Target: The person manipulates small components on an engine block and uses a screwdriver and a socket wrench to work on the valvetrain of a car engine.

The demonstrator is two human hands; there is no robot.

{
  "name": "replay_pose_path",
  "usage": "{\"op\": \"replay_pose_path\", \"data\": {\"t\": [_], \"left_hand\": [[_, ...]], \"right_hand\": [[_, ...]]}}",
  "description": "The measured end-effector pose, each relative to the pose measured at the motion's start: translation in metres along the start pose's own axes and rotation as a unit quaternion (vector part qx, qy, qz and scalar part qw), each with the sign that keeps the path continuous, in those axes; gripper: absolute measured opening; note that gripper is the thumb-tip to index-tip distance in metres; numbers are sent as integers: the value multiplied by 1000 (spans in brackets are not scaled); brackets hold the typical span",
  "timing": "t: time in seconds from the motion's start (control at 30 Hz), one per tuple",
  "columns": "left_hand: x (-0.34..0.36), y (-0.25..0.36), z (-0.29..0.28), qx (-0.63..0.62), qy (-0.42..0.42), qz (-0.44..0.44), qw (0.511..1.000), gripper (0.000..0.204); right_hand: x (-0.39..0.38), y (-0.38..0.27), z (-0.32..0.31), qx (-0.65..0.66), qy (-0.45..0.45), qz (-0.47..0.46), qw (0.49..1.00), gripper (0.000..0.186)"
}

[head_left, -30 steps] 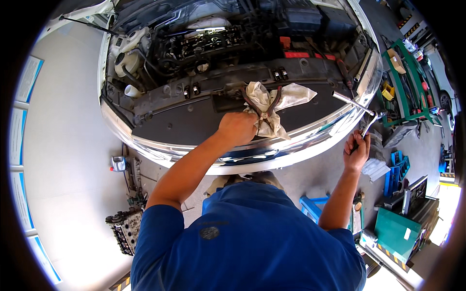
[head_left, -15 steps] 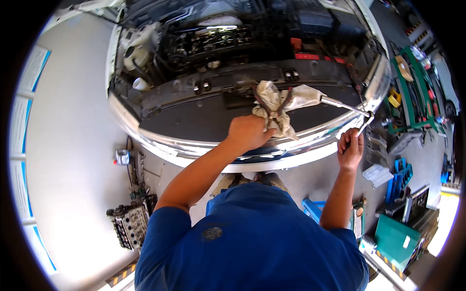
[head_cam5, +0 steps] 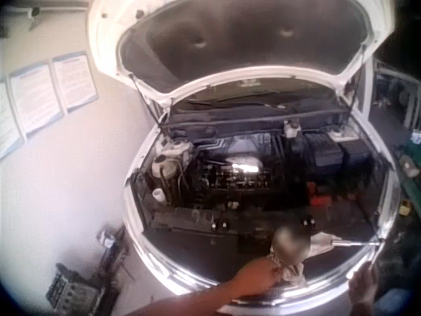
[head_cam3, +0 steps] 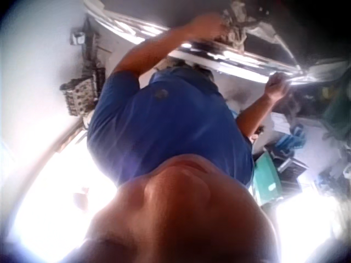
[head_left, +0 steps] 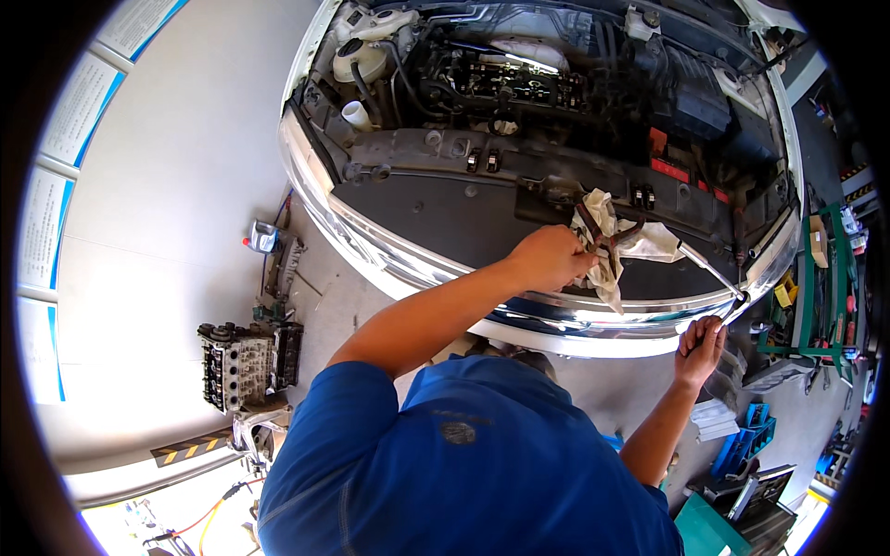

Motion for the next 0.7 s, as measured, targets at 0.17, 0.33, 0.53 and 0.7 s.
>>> {"op": "replay_pose_path", "data": {"t": [0.17,0.33,0.53,0.7], "left_hand": [[-5,-9,-9,-224,-51,-39,973,34],[-20,-6,-12,-280,-78,-51,955,32],[-67,-47,-60,-344,4,-30,939,31],[-101,-122,-158,-183,259,-54,947,30]], "right_hand": [[17,1,14,20,-3,17,1000,28],[32,5,30,79,-35,30,996,25],[31,8,55,63,-38,42,996,26],[22,16,40,66,-31,23,997,23]]}}
Point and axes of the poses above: each hand's wrist, its own x-axis towards the middle knuckle, its own z-axis out of the palm, y = z × x, the point moved 8 cm from there along x, towards the middle knuckle, and after that the axes turned 4 degrees about -z, right-handed, at the moved point
